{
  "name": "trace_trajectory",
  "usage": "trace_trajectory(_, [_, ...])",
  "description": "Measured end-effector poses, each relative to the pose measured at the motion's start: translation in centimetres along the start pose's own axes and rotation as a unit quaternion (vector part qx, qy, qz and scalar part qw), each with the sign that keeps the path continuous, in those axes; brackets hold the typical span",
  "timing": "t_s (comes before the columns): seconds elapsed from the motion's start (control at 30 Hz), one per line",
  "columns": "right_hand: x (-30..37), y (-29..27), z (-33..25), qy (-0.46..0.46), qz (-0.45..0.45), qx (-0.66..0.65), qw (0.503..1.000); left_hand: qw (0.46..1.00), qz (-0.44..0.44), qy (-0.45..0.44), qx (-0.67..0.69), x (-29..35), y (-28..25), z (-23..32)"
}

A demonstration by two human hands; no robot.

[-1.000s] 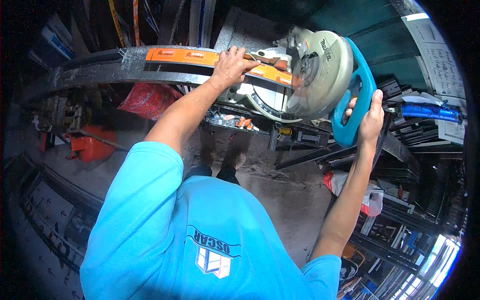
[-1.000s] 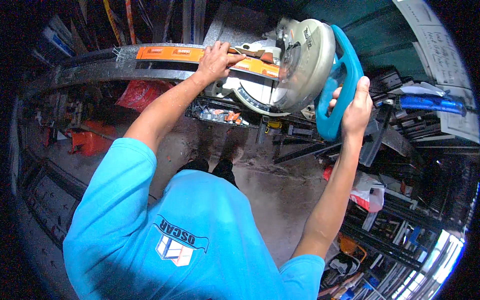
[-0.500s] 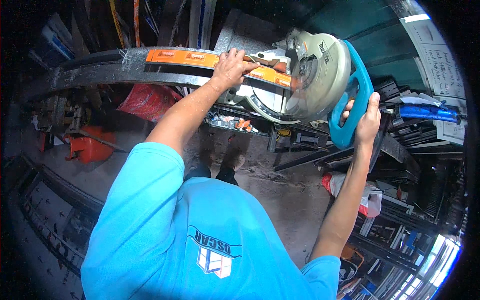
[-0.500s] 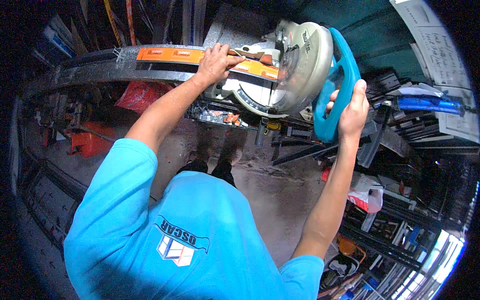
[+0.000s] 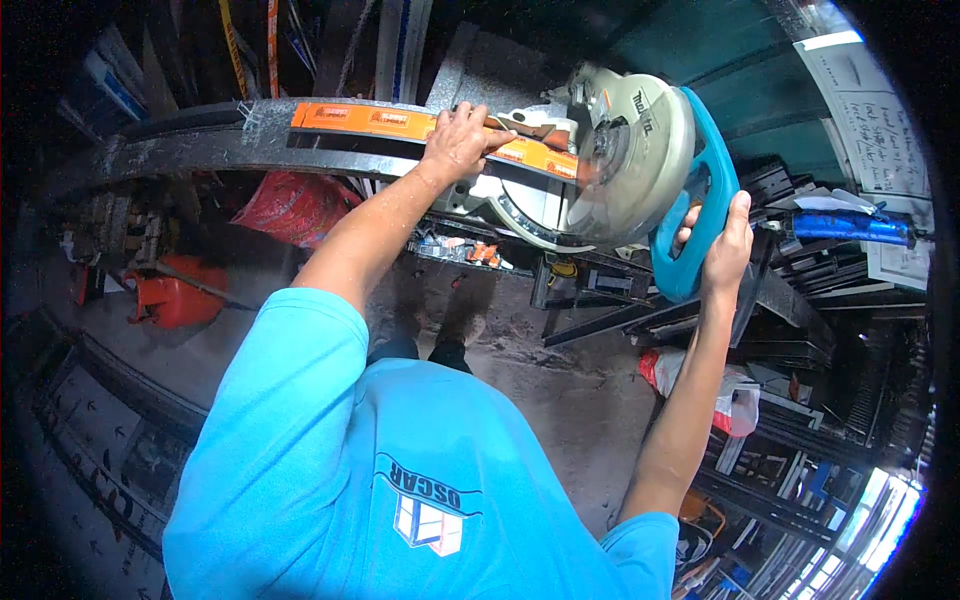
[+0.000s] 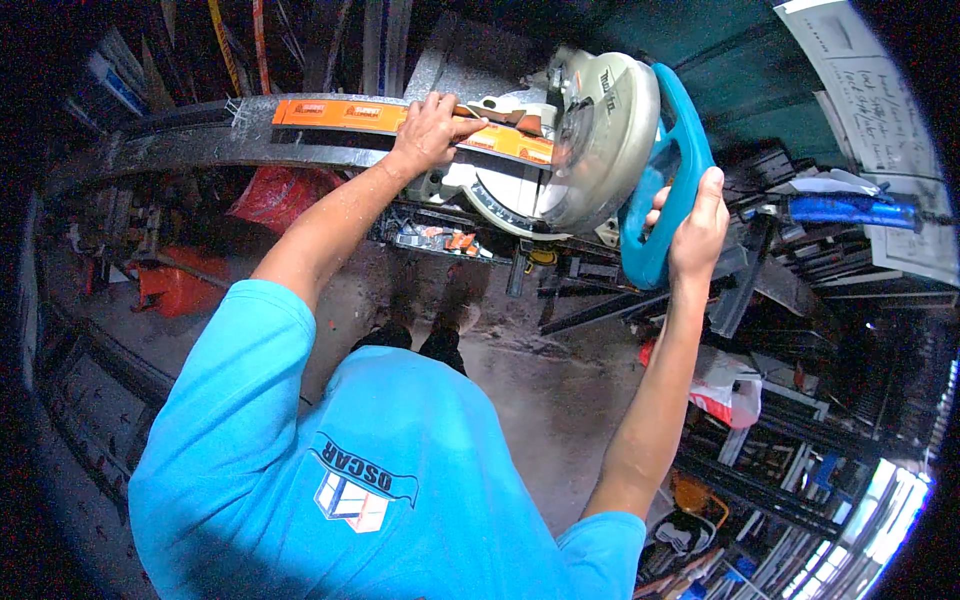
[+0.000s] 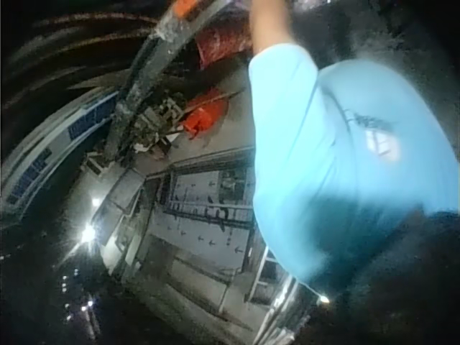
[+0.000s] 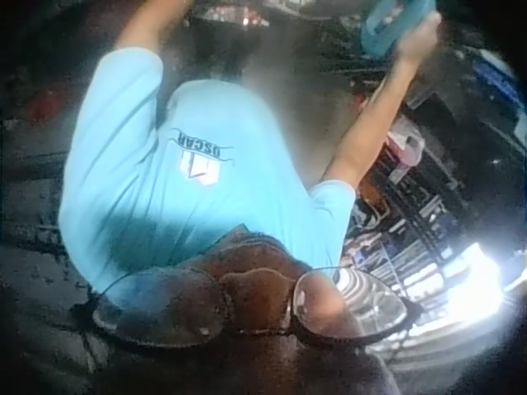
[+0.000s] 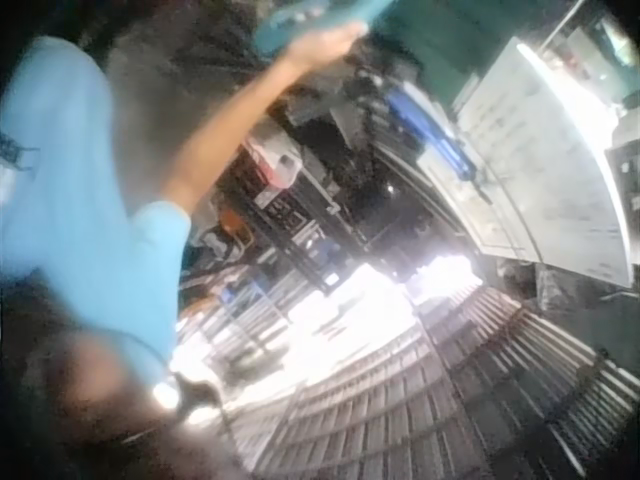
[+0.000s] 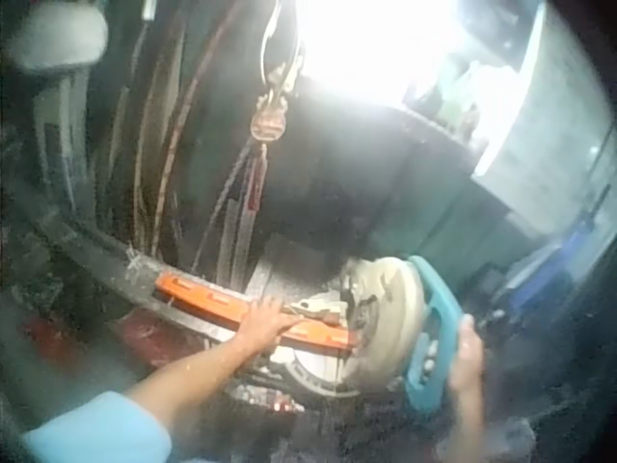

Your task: The person uses a miter saw to cut a long metal frame profile into smaller sections. They measure the profile with a tape measure, position it on the saw, and make multiple cuts, stacking the finished pieces to the side.

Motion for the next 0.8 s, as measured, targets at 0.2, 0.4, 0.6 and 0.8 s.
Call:
trace_trajectory(0.2, [-0.3, 0.3, -1.2, 0.021, -0.010, -0.005, 1.000, 1.000, 0.002, 0.001, -0.002, 0.1, 0.2, 0.0])
trace_trajectory(0.4, [-4.0, 0.0, -4.9, 0.081, -0.051, 0.046, 0.994, 0.999, 0.024, 0.022, 0.022, 0.3, 0.6, -0.3])
trace_trajectory(0.6, [-6.3, 0.3, -8.6, 0.099, -0.048, 0.062, 0.992, 0.995, 0.077, 0.059, 0.027, 1.1, -0.5, 0.0])
trace_trajectory(0.8, [-6.7, 0.6, -8.9, 0.061, -0.019, 0.098, 0.993, 0.987, 0.023, 0.153, -0.051, 6.3, -1.5, -0.6])
Point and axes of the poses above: each hand's wrist, its own x-axis away from the middle knuckle, its own y-axis out of the palm, z = x × y, the point moved 7 cm from there along -x, towards the middle knuckle
